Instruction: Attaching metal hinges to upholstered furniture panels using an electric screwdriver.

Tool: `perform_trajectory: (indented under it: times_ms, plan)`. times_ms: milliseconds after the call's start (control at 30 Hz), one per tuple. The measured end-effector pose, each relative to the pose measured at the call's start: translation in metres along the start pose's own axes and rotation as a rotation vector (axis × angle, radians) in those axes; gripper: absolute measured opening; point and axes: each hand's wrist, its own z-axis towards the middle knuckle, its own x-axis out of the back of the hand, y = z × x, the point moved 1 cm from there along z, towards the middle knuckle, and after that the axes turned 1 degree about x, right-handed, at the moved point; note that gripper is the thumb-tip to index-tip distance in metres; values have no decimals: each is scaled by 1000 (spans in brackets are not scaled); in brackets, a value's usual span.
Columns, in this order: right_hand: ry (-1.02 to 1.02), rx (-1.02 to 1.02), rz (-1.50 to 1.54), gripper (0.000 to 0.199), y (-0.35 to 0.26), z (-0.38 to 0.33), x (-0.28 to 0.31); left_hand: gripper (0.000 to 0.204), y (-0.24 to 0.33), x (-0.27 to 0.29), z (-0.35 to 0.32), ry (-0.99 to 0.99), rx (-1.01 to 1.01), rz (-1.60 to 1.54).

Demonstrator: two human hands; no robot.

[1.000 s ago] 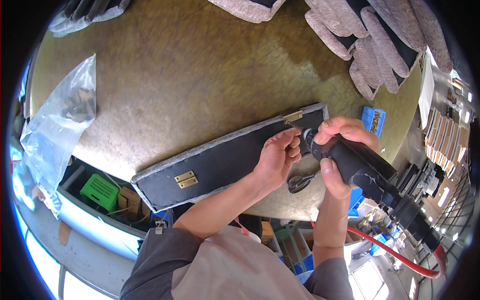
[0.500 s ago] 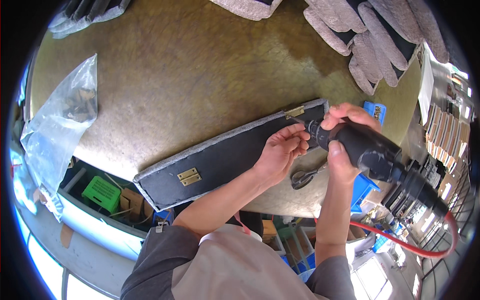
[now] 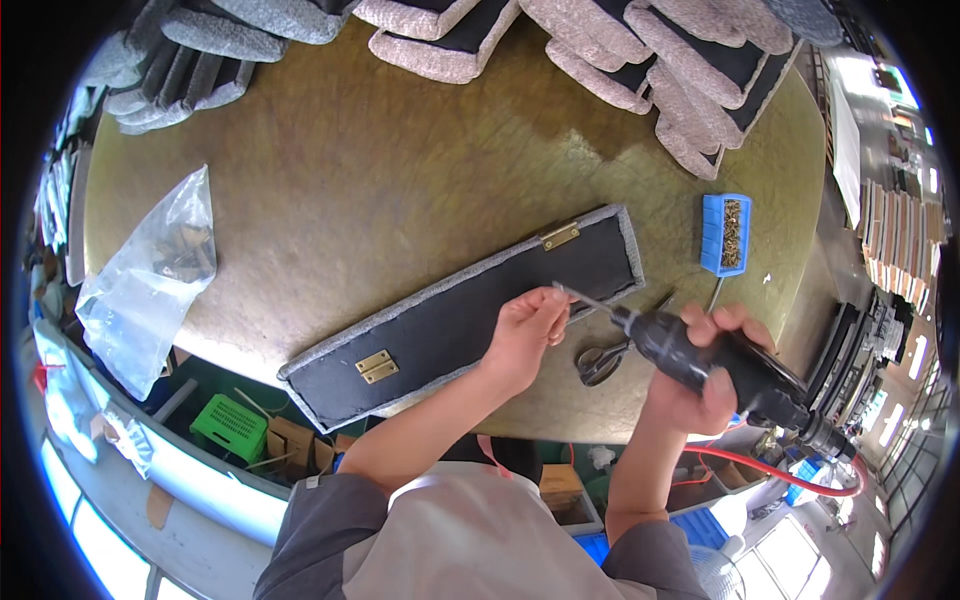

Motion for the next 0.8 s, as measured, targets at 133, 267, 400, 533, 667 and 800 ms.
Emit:
perform_trajectory:
  times_ms: [133,267,400,533,667,800]
  plan:
    - [114,2,-20,52,-30,-23,19,25,19,5,-29,11,-71,133]
    - [218,-60,65,50,-36,-50,22,27,38,23,-59,-40,144,205]
    - [297,-74,-2,50,-36,-82,9,24,42,41,-79,-37,178,307]
    - [369,-54,46,51,-45,-124,-11,21,58,45,-106,-22,169,472]
    - [432,4,65,50,-44,-165,-52,18,85,77,-136,-130,259,609]
    - [479,35,133,50,-36,-213,-108,18,125,125,-175,-191,332,784]
